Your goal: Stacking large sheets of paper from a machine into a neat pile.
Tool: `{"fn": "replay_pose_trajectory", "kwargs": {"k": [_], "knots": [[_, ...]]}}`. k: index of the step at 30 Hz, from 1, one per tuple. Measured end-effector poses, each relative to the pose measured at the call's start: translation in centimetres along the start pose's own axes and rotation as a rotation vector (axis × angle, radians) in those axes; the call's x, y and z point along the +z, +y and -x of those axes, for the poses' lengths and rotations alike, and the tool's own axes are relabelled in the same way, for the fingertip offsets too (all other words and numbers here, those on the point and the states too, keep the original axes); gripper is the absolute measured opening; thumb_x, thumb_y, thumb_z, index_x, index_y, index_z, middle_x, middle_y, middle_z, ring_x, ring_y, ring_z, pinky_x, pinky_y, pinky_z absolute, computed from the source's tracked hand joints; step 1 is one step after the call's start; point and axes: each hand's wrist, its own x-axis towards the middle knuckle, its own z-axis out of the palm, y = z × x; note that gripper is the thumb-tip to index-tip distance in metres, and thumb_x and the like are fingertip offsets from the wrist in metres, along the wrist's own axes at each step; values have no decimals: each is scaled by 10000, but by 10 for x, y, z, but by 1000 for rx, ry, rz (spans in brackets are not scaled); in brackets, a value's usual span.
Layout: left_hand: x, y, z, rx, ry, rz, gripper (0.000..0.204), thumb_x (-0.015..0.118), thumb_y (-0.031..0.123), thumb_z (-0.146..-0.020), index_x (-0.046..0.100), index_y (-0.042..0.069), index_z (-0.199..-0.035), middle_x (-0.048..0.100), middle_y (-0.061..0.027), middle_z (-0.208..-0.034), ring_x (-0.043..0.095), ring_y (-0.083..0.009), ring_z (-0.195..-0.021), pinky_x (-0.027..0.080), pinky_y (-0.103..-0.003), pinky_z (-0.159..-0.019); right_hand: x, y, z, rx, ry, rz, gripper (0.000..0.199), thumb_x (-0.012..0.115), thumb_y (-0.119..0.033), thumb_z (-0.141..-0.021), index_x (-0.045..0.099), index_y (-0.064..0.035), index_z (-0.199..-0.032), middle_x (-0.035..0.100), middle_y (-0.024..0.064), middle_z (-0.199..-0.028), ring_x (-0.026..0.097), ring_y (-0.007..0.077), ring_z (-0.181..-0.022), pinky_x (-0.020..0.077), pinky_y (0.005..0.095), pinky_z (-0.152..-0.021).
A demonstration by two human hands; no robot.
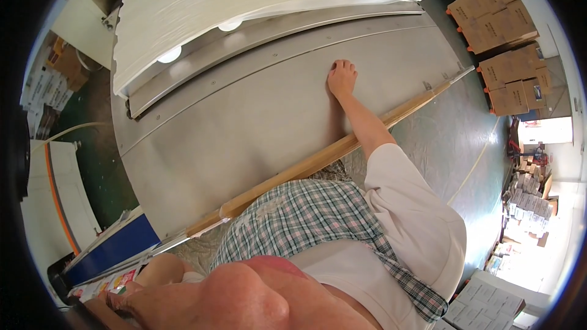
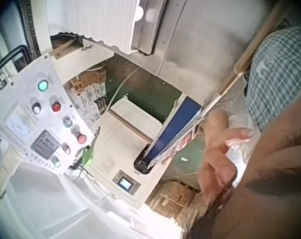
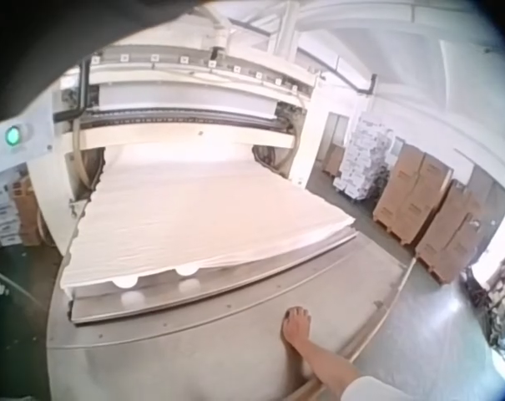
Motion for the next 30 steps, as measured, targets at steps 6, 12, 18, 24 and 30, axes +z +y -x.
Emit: {"fn": "replay_pose_trajectory", "kwargs": {"k": [6, 12, 18, 24, 30], "knots": [[-3, 6, -5, -107, -9, 51, 422, 500, 287, -864, 400, 232, -1271, 330, 10, -1328, 375, -269, -1184, 370, -651, -753, 0, -2, -1, 7, -10, -11, 231, 521, -114, -728, 538, -95, -958, 522, 111, -996, 479, 305, -949, 390, 435, -786], [-7, -18, 8, 255, -88, -217, 435, 508, 259, -859, 390, 220, -1276, 316, -14, -1336, 365, -291, -1192, 377, -651, -741, -1, -1, -1, -1, 12, -9, 225, 517, -118, -727, 547, -98, -949, 526, 110, -991, 480, 306, -946, 391, 437, -783], [-11, -14, 19, 137, -92, 38, 433, 485, 192, -868, 378, 184, -1288, 329, -92, -1326, 347, -309, -1214, 393, -650, -719, 0, -1, 0, -1, 23, -1, 232, 517, -120, -721, 549, -105, -950, 530, 104, -976, 479, 304, -940, 395, 438, -765], [9, 1, 39, 134, 133, 59, 418, 462, 171, -877, 385, 163, -1288, 357, -146, -1294, 403, -267, -1158, 398, -628, -740, 3, -2, 0, 7, 13, -13, 235, 520, -119, -720, 546, -105, -954, 524, 102, -982, 477, 300, -939, 390, 438, -773], [12, -4, 20, -53, 173, 64, 420, 460, 185, -878, 382, 163, -1291, 365, -152, -1284, 413, -248, -1143, 394, -623, -757, 4, 3, 0, -7, 20, 6, 239, 521, -113, -720, 538, -107, -959, 519, 100, -990, 475, 299, -939, 390, 437, -777]]}}
